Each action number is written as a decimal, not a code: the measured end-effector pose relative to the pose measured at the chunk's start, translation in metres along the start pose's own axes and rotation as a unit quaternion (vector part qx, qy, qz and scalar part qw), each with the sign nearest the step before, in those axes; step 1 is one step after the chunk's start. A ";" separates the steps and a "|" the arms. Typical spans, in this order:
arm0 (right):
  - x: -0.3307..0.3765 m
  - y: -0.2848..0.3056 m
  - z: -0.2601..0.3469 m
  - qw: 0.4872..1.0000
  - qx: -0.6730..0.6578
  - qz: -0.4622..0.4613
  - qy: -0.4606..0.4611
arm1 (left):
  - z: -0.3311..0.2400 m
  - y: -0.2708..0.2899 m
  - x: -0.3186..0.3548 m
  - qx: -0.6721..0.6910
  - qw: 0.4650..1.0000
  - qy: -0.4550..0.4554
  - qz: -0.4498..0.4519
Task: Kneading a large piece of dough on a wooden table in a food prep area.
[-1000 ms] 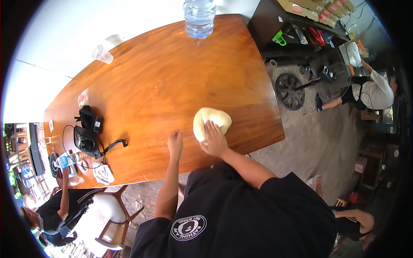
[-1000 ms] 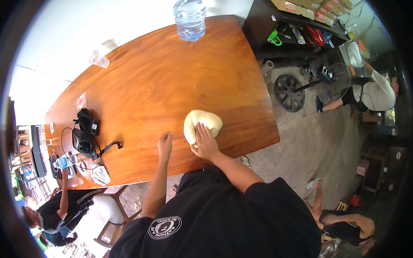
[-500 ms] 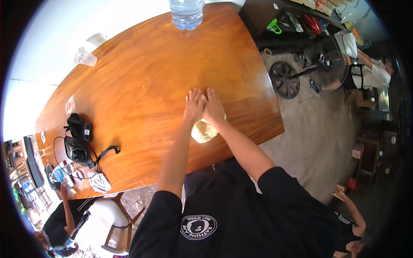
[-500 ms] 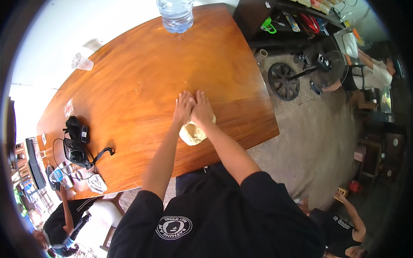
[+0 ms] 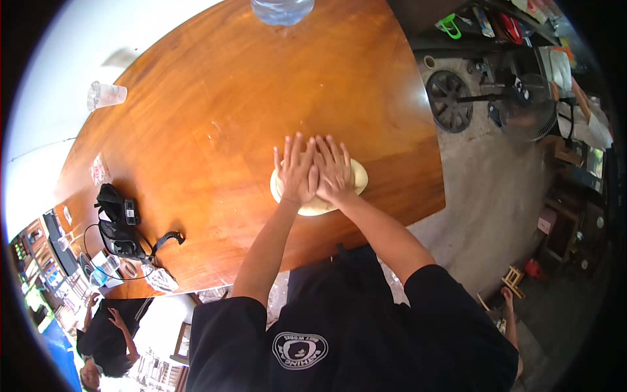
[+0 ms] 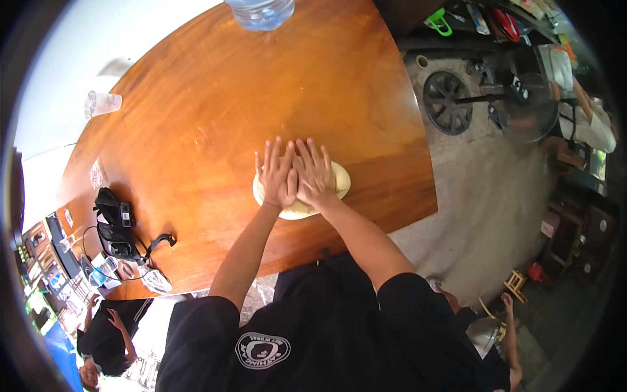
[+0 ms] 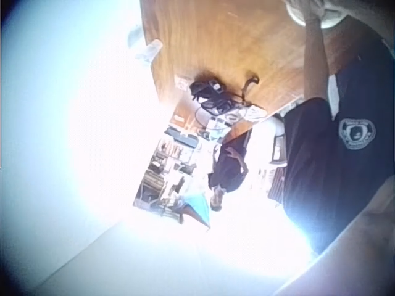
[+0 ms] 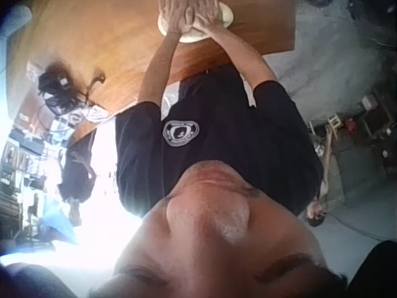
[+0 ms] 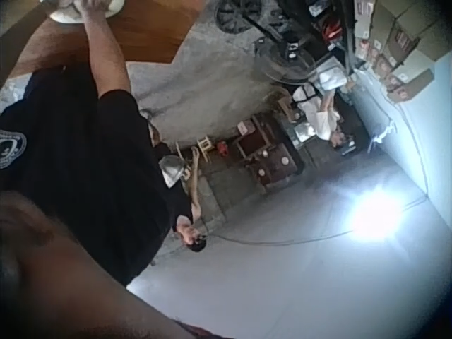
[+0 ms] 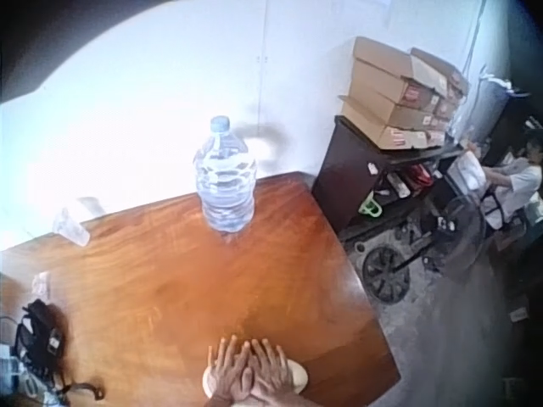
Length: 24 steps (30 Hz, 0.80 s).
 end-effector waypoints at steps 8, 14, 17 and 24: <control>-0.085 -0.004 -0.080 0.797 -0.581 -0.127 -0.107 | 0.043 -0.028 -0.034 0.069 0.984 0.145 0.072; 0.028 0.052 -0.165 0.800 -0.495 -0.242 -0.236 | -0.011 0.008 0.055 -0.030 0.921 0.352 0.166; 0.021 0.009 -0.097 0.852 -0.460 -0.067 -0.242 | 0.017 -0.006 0.123 0.064 0.868 0.419 0.258; 0.106 0.008 0.090 0.996 -0.045 -0.056 0.048 | 0.084 0.025 0.161 0.166 0.923 0.346 0.029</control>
Point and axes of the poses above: each hand's wrist, its own x-axis away from the middle knuckle, its own y-axis out of the back of the hand, z = x × y, the point moved 8 cm from there along -x, towards the middle knuckle, and after that the axes turned 9 degrees about -x, right-handed, at the moved point
